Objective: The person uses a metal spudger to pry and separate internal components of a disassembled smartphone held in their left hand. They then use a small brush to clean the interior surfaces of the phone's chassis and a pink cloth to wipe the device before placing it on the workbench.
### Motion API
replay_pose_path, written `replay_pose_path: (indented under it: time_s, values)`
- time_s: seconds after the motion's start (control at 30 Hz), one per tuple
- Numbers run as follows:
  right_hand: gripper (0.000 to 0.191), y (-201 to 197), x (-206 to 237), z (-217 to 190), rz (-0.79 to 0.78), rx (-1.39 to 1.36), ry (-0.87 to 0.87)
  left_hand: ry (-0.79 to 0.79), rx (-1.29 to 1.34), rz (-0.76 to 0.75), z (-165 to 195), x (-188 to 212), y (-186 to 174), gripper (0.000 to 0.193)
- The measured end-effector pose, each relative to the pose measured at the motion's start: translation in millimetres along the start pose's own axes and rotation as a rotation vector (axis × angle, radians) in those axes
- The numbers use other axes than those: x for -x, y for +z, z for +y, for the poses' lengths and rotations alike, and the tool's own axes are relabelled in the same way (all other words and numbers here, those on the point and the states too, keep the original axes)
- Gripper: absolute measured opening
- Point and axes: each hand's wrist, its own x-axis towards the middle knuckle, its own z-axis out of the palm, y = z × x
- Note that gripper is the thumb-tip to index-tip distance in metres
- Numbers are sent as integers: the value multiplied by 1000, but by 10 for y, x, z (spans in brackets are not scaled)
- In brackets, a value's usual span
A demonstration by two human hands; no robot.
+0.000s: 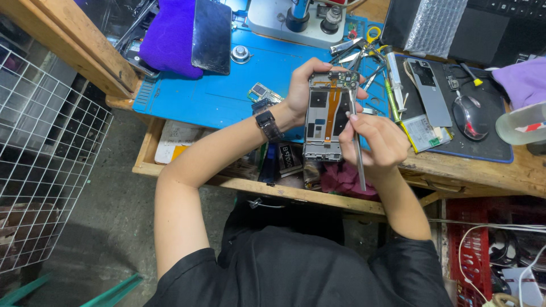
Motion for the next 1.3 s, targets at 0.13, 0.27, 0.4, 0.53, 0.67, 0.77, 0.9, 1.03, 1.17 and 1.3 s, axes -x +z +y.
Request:
replay_pose_path:
  time_s: [0.13, 0.27, 0.4, 0.53, 0.67, 0.77, 0.9, 1.03, 1.17, 1.3]
  values:
    - [17, 1, 16, 39, 31, -28, 51, -4, 21, -13, 8, 10, 12, 69]
    - [16, 16, 57, 51, 28, -53, 63, 6, -2, -4, 7, 17, 6, 70]
    - [14, 19, 108, 57, 42, -119, 159, 5, -13, 26, 8, 15, -6, 70]
    - [9, -68, 65, 298, 226, -273, 291, -3, -62, 46, 32, 8, -12, 69]
    - [16, -233, -34, 855, 141, 204, 209, 19, -85, 87, 30, 22, -11, 71]
    - [13, -248, 5, 1178, -136, 351, 208, 5, -97, 102, 15, 38, -6, 71]
    - [18, -52, 200, 1195, -311, 323, 209, 32, -196, 87, 27, 87, -17, 66]
    - [35, -84, 307, 1101, -411, 171, 278, 1, -188, 114, 28, 123, -22, 62]
    - [36, -749, 326, 1310, 93, 399, 557, -29, -296, 165, 8, 112, 13, 78]
    - [105, -1450, 499, 1562, 265, 965, 630, -51, -253, 179, 29, 96, 35, 90]
